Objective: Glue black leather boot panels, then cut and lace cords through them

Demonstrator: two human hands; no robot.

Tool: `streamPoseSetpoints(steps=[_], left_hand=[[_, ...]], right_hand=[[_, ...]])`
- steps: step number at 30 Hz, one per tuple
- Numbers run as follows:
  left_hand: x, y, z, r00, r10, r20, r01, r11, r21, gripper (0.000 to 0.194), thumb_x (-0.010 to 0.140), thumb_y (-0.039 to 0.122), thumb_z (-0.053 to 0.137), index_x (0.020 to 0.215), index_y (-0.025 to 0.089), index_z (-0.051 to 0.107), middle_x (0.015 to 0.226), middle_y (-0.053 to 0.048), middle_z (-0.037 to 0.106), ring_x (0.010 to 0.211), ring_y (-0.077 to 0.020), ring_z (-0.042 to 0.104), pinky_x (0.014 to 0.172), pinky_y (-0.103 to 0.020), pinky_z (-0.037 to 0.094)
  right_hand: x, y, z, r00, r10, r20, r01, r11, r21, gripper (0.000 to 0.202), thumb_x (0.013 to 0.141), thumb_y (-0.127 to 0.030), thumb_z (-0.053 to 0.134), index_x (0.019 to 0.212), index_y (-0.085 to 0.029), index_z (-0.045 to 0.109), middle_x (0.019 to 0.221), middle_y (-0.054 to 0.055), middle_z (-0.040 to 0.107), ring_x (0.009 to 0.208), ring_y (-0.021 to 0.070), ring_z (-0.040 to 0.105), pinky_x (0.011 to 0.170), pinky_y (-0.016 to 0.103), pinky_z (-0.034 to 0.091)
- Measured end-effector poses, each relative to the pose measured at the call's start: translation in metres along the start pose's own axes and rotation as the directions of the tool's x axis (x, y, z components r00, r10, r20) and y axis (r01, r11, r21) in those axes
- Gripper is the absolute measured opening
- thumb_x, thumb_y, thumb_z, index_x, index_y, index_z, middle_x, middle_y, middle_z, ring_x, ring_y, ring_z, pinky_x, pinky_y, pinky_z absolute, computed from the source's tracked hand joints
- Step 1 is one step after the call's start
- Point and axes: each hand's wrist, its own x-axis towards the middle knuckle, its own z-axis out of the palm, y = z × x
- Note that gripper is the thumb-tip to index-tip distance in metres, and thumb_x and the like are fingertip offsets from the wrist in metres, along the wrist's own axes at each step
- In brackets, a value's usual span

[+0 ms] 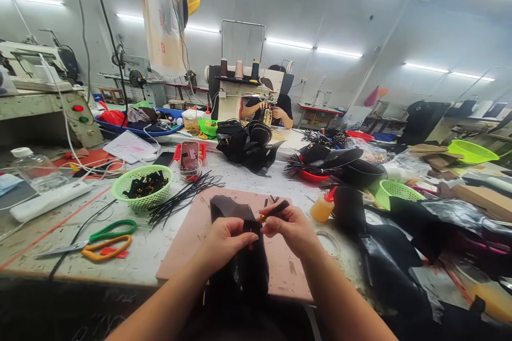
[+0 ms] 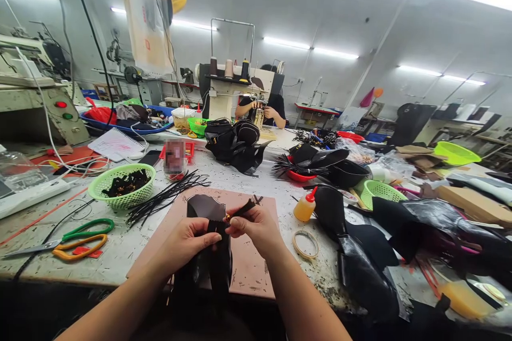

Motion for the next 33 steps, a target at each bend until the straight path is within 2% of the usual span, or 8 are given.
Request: streamPoseSetpoints(steps=[2, 5, 10, 14, 18, 25, 33], left_hand=[[0.0, 0.0, 0.0, 1.0, 0.015, 0.011, -0.015, 1.0, -0.006, 0.02, 0.06, 0.032, 0.062, 0.049, 0.016, 0.057, 0.046, 0.004, 0.052, 0.046, -0.0094, 0.041, 0.047, -0.021, 0.033], [0.0, 0.002, 0.002, 1.0, 0.008, 0.01, -0.008, 1.0, -0.008, 0.02, 0.06, 0.032, 0.062, 0.048, 0.016, 0.057, 0.047, 0.003, 0.054, 0.047, -0.0104, 0.043, 0.047, -0.022, 0.034], [0.0, 0.003, 0.004, 0.999, 0.002, 0.033, -0.002, 1.0, -0.011, 0.019, 0.059, 0.032, 0.062, 0.049, 0.016, 0.059, 0.048, 0.002, 0.056, 0.048, -0.0113, 0.046, 0.048, -0.022, 0.036], [0.0, 0.003, 0.005, 0.999, 0.018, 0.046, -0.019, 1.0, 0.02, 0.02, 0.061, 0.031, 0.061, 0.048, 0.015, 0.058, 0.047, 0.002, 0.055, 0.047, -0.0101, 0.043, 0.047, -0.022, 0.034], [0.0, 0.0, 0.004, 0.998, 0.04, 0.051, -0.042, 0.998, 0.041, 0.02, 0.062, 0.029, 0.061, 0.048, 0.016, 0.056, 0.049, 0.002, 0.057, 0.047, -0.0106, 0.044, 0.048, -0.022, 0.034], [0.001, -0.001, 0.005, 0.996, 0.056, 0.064, -0.058, 0.998, 0.024, 0.017, 0.062, 0.029, 0.06, 0.051, 0.016, 0.059, 0.05, 0.002, 0.057, 0.049, -0.0115, 0.046, 0.051, -0.024, 0.035], [0.002, 0.003, 0.006, 0.997, 0.042, 0.067, -0.043, 0.999, 0.025, 0.019, 0.061, 0.031, 0.06, 0.05, 0.016, 0.058, 0.049, 0.002, 0.056, 0.049, -0.0112, 0.045, 0.051, -0.024, 0.035]], right_hand=[[-0.001, -0.001, 0.001, 0.999, -0.042, 0.003, 0.042, 0.998, -0.04, 0.028, 0.053, -0.037, 0.078, 0.069, -0.017, 0.066, 0.06, 0.001, 0.066, 0.049, 0.0119, 0.059, 0.044, 0.022, 0.042], [0.0, -0.004, 0.003, 0.994, -0.109, -0.011, 0.107, 0.988, -0.113, 0.026, 0.056, -0.038, 0.076, 0.063, -0.017, 0.063, 0.064, 0.002, 0.067, 0.049, 0.0108, 0.057, 0.043, 0.021, 0.039], [0.005, -0.011, 0.007, 0.987, -0.154, -0.046, 0.146, 0.978, -0.149, 0.025, 0.051, -0.035, 0.078, 0.061, -0.018, 0.063, 0.061, -0.001, 0.063, 0.055, 0.0107, 0.053, 0.05, 0.023, 0.042], [0.009, -0.013, 0.012, 0.993, -0.119, 0.024, 0.122, 0.983, -0.134, 0.022, 0.054, -0.035, 0.077, 0.067, -0.019, 0.068, 0.066, 0.0, 0.064, 0.058, 0.0117, 0.055, 0.056, 0.026, 0.045], [0.009, -0.016, 0.016, 0.985, -0.148, 0.084, 0.163, 0.961, -0.222, 0.021, 0.064, -0.039, 0.07, 0.07, -0.019, 0.068, 0.06, -0.001, 0.061, 0.056, 0.0108, 0.054, 0.053, 0.025, 0.045], [0.007, -0.02, 0.014, 0.968, -0.173, 0.181, 0.228, 0.907, -0.354, 0.013, 0.068, -0.031, 0.066, 0.074, -0.019, 0.068, 0.062, -0.002, 0.061, 0.057, 0.0102, 0.054, 0.053, 0.023, 0.043], [0.005, -0.025, 0.016, 0.937, -0.261, 0.234, 0.347, 0.777, -0.525, 0.012, 0.072, -0.016, 0.058, 0.079, -0.019, 0.068, 0.073, 0.001, 0.066, 0.068, 0.0132, 0.059, 0.061, 0.025, 0.046]])
